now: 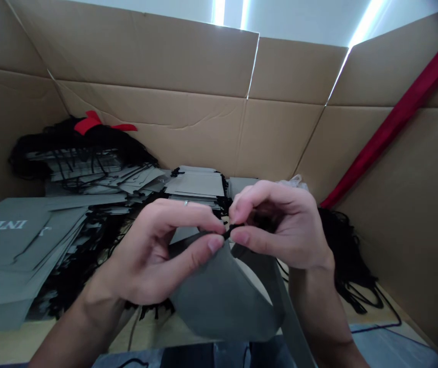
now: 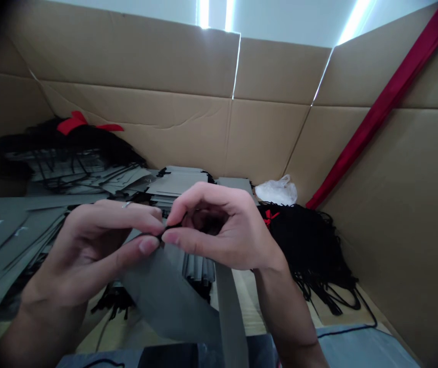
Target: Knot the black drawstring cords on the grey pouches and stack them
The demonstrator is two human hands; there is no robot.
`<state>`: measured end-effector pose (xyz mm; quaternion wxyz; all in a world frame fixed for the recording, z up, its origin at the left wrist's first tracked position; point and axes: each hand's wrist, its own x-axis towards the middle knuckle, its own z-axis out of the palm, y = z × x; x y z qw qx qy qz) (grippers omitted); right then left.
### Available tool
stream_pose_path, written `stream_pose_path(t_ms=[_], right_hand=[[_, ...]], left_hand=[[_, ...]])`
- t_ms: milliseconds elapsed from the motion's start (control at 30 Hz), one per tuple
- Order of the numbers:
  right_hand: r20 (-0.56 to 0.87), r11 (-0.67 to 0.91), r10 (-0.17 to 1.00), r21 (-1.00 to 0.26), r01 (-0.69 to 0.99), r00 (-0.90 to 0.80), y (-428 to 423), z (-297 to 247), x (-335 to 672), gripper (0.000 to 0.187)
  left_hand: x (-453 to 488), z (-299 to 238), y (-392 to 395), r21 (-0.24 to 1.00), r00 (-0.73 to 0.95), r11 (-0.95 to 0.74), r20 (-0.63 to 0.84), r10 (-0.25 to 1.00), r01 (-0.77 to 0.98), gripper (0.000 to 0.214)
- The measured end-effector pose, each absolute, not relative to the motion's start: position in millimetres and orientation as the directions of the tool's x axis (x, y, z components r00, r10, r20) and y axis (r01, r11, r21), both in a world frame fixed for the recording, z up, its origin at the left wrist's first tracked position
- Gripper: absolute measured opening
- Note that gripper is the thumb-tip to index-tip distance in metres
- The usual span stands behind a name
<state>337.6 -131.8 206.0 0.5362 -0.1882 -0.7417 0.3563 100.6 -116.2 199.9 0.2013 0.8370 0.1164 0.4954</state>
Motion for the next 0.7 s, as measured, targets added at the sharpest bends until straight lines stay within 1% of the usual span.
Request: stream_pose_path(t_ms=[67, 133, 167, 267, 367, 467, 533, 600, 700], right_hand=[[0.641, 0.641, 0.704, -0.759, -0.113, -0.307, -133, 208, 337, 0.046], [0.606, 0.603, 0.756, -0.792, -0.098, -0.246, -136, 211, 338, 0.051], [0.593, 0.592, 0.773, -0.802, -0.082, -0.226, -137, 213, 338, 0.048], [0.557, 0.571, 0.805, -0.82, 0.015, -0.202, -140, 217, 337, 0.031], [0.56, 0.585, 0.804, -0.806, 0.092, -0.2, -142, 217, 334, 0.021], [0.589, 0.617, 0.781, -0.78, 0.106, -0.207, -142, 216, 330, 0.019], [0.594, 0.623, 0.776, -0.774, 0.115, -0.211, -142, 214, 329, 0.019], [0.592, 0.624, 0.776, -0.769, 0.135, -0.216, -143, 214, 328, 0.019], [0.609, 0.643, 0.765, -0.742, 0.192, -0.209, -145, 213, 328, 0.014]], left_hand=[[101, 200, -115, 0.416, 0.455, -0.905, 0.793, 0.406, 0.082, 0.013], [104, 200, -115, 0.373, 0.441, -0.918, 0.807, 0.392, 0.134, 0.012], [106, 201, -115, 0.353, 0.441, -0.924, 0.812, 0.382, 0.15, 0.013], [111, 201, -115, 0.302, 0.437, -0.936, 0.828, 0.351, 0.178, 0.014], [114, 201, -116, 0.288, 0.427, -0.939, 0.837, 0.343, 0.19, 0.011], [113, 201, -115, 0.289, 0.427, -0.932, 0.831, 0.357, 0.218, 0.007], [113, 201, -114, 0.273, 0.438, -0.933, 0.827, 0.353, 0.236, 0.01], [113, 201, -114, 0.246, 0.456, -0.936, 0.822, 0.34, 0.253, 0.01], [112, 200, -113, 0.174, 0.483, -0.943, 0.824, 0.298, 0.285, 0.007]])
